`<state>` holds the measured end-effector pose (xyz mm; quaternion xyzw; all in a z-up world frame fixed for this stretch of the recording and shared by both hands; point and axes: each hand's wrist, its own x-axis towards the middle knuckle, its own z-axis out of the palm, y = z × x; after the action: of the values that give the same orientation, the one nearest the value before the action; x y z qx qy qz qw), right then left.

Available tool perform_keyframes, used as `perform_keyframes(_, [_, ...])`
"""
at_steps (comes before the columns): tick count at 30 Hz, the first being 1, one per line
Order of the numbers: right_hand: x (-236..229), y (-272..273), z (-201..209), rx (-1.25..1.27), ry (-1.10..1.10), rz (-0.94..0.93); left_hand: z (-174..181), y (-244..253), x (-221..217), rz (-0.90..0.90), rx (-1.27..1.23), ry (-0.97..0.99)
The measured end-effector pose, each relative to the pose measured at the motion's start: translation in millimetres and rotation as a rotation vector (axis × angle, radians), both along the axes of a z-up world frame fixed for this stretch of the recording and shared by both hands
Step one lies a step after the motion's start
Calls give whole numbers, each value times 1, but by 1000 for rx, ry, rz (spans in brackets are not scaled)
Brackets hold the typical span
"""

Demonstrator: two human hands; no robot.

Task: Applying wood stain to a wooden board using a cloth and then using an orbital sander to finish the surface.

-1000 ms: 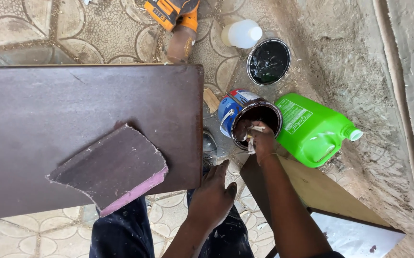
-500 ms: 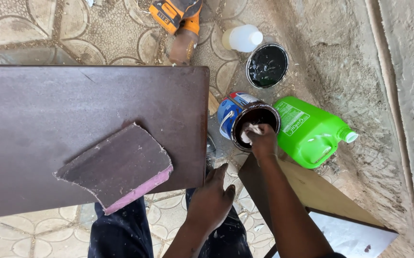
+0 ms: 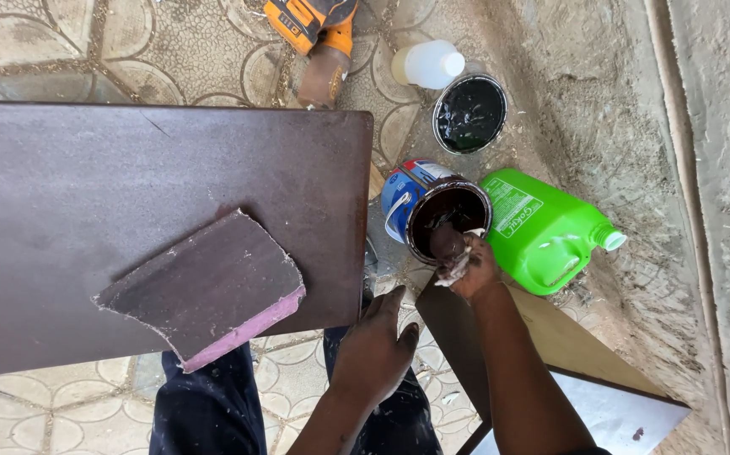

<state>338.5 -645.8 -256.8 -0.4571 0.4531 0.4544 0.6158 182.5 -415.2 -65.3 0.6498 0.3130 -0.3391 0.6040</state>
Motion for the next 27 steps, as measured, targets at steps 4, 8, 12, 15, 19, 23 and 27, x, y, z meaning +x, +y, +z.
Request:
perform_keyframes(4, [-9,-26,-32,-108,-25,-73,-3,-1,-3,4,10,-1])
perform_keyframes(8, [-22,-15,-63,-424,-342,30,-6,1,-6,21,8,39])
perform_keyframes(12, [-34,6,-46,-486,-581,266,-5,3,-6,28,17,40])
perform_keyframes(15, [-35,7,-25,-423,-657,475,5,11,1,-2,-17,89])
perform_keyframes(19, [-23,-2,-21,-393,-508,569,13,16,8,11,-60,92])
perform_keyframes(23, [-16,41,6,-710,-546,589,12,13,7,28,-47,37])
perform_keyframes(27, [-28,70,16,-1041,-561,952,16,17,4,19,-52,47])
